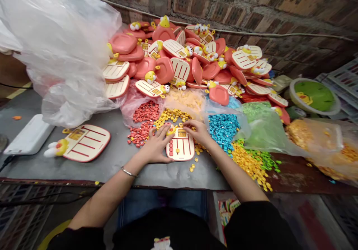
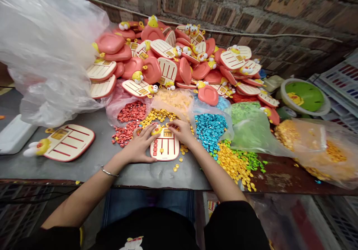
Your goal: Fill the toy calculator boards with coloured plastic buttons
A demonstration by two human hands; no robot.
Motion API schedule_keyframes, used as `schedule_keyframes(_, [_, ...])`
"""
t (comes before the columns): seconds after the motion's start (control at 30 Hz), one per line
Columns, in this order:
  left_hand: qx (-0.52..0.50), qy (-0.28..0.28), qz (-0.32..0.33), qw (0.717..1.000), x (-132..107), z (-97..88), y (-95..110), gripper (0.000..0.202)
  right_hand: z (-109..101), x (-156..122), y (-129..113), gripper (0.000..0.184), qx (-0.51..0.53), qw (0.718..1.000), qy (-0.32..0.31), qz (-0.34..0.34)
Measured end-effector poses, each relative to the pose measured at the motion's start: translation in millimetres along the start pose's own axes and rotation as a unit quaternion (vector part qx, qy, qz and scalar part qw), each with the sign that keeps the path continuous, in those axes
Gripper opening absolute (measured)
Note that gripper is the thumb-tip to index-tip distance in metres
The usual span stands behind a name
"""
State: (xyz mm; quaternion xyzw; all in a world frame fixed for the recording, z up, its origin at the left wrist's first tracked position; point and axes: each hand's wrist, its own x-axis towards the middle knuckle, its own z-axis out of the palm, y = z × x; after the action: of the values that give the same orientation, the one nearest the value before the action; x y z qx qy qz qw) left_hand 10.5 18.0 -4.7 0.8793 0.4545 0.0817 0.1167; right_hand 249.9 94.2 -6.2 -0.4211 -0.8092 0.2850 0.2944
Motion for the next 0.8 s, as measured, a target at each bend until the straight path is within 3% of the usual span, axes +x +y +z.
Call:
schedule_keyframes(0.07, [-0.001, 0.006, 0.005, 1.000, 0, 0.4, 1, 0.097, 4, 19, 8, 0.013, -0.106, 0.994, 0.039, 0.011])
schedule_keyframes(0.2, [-0.005, 0.010, 0.016, 1.000, 1, 3.5, 2, 0.098, 13, 42, 15, 0.016, -0.208, 0.978, 0.008, 0.004])
schedule_keyframes(0.3, [-0.009, 0.008, 0.015, 1.000, 2, 5.3, 3, 0.099, 6, 34, 15, 0.014, -0.155, 0.987, 0.029, -0.024])
schedule_keyframes(0.47, [-0.013, 0.009, 0.019, 1.000, 3, 5.3, 4, 0.097, -16, -4, 11, 0.012, -0.061, 0.995, 0.031, -0.074])
schedule_keyframes(0.67, [-0.008, 0.016, 0.021, 1.000, 3, 5.1, 4, 0.095, -7, -15, 16, 0.010, -0.102, 0.993, 0.012, -0.062])
schedule_keyframes(0.8, [-0.004, 0.010, 0.012, 1.000, 3, 4.1, 5, 0.094, -6, -18, 20, 0.010, -0.063, 0.997, -0.017, -0.042])
